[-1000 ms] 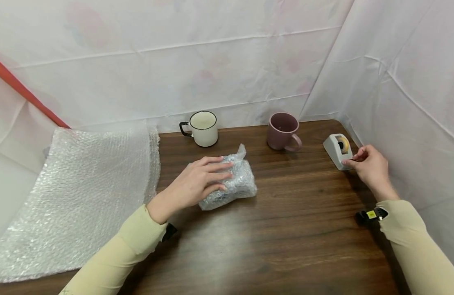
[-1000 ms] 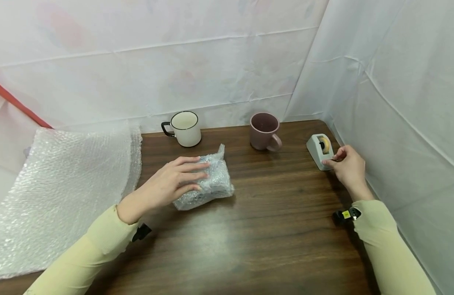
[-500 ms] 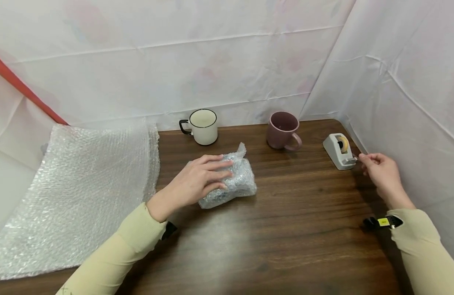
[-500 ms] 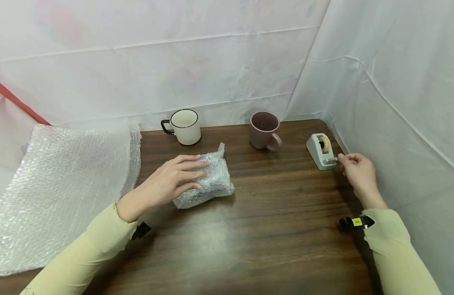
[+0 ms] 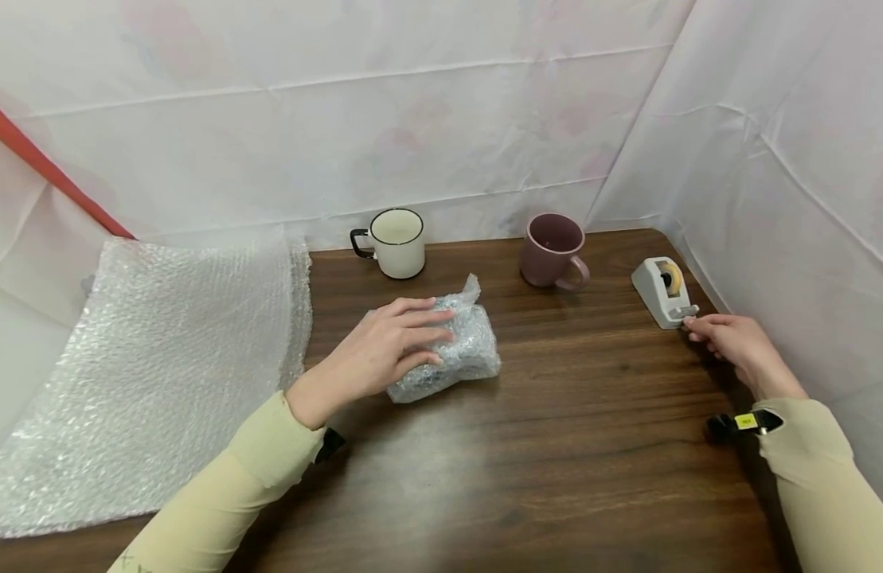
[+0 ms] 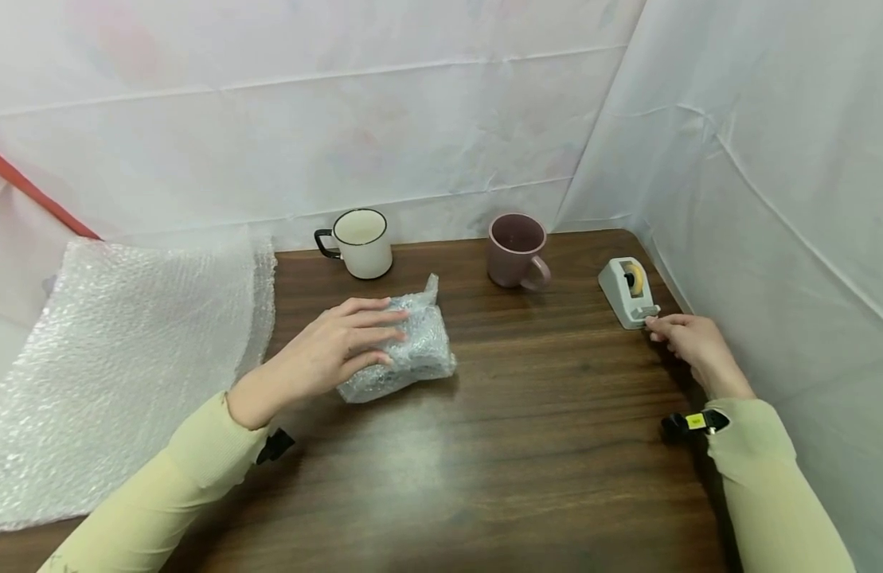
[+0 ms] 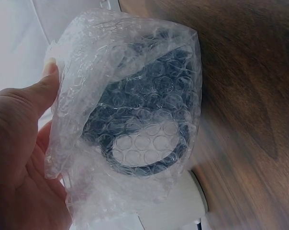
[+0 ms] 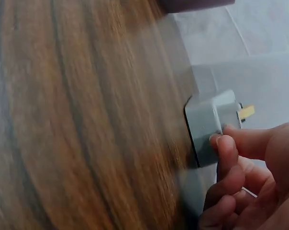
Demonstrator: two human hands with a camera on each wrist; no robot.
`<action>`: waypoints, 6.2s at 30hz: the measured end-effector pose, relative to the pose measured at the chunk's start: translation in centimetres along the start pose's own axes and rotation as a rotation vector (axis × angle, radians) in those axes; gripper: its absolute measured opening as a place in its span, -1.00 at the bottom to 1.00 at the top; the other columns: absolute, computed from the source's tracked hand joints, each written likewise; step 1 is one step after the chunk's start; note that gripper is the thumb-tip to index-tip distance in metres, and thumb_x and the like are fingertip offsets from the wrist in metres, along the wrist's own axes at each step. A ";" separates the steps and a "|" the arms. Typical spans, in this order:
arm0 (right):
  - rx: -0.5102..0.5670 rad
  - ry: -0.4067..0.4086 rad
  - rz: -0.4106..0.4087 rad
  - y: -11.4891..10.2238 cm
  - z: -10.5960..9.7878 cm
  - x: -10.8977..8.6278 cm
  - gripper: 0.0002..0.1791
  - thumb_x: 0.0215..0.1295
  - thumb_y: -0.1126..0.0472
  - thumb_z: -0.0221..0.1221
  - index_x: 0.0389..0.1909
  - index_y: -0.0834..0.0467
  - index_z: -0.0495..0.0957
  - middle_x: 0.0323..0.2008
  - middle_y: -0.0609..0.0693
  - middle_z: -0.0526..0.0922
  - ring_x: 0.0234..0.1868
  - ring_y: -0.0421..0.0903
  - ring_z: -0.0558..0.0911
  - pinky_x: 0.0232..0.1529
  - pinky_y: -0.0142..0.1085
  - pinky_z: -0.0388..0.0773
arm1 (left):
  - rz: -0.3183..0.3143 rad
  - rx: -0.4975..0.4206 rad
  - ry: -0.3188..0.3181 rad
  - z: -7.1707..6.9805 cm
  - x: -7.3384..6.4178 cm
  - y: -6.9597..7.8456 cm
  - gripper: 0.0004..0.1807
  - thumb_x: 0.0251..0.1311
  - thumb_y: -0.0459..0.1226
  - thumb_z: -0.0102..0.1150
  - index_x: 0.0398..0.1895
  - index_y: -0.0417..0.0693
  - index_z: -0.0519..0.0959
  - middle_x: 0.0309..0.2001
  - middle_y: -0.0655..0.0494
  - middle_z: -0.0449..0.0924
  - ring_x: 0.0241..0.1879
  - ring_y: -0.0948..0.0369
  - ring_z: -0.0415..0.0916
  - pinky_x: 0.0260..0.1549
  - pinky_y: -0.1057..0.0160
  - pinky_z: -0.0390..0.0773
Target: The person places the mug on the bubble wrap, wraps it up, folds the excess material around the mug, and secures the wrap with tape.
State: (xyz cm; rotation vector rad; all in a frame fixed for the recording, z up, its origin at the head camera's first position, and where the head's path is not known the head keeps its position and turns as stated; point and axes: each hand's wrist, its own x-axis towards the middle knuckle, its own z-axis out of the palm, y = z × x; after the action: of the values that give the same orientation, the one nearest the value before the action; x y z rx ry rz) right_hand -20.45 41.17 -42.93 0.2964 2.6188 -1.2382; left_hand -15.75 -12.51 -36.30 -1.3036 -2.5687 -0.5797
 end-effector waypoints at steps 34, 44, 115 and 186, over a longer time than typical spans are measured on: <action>-0.006 -0.460 -0.980 -20.8 16.5 -7.7 -0.87 0.39 0.25 0.23 -0.14 0.10 0.71 -0.38 -0.21 0.60 -0.45 -0.24 0.49 -0.44 -0.32 0.45 | -0.129 -0.064 -0.071 0.0 0.0 0.4 -0.64 0.24 -0.07 0.34 0.09 0.11 0.64 0.33 0.18 0.46 0.38 0.10 0.25 0.14 -0.10 0.46; -0.061 -0.317 -0.909 -22.3 19.0 -7.9 -0.89 0.30 0.25 0.32 -0.17 0.10 0.67 -0.57 -0.24 0.54 -0.60 -0.29 0.45 -0.54 -0.37 0.43 | -0.110 -0.032 -0.035 0.2 -0.1 0.4 -0.57 0.20 -0.06 0.38 0.12 0.06 0.65 0.29 0.16 0.51 0.37 0.09 0.27 0.18 -0.10 0.44; -0.381 -0.069 -1.103 -19.0 18.9 -4.4 -0.64 0.20 -0.03 0.39 -0.41 0.02 0.38 -0.59 -0.21 0.35 -0.57 -0.28 0.35 -0.55 -0.34 0.31 | 0.116 0.120 0.082 0.7 -0.3 0.0 -0.46 0.18 -0.24 0.42 0.26 0.01 0.56 0.18 -0.01 0.60 0.29 -0.08 0.39 0.18 0.00 0.47; -0.509 0.378 -0.954 -21.7 20.6 2.0 -0.57 0.28 0.30 0.31 0.17 0.08 0.59 0.06 0.13 0.50 0.31 0.18 0.36 0.06 0.04 0.54 | -0.682 0.104 -0.350 -6.3 -14.8 -4.5 0.01 0.24 0.21 0.22 0.47 -0.35 0.15 0.44 -0.41 0.06 0.26 -0.47 0.11 0.09 -0.47 0.25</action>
State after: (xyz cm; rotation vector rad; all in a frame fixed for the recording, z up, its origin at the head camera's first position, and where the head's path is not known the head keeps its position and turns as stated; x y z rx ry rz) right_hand -25.93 11.74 -40.33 -1.0006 3.4032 -0.6420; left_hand -10.60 -28.39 -36.97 -0.4966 -3.2839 -0.3220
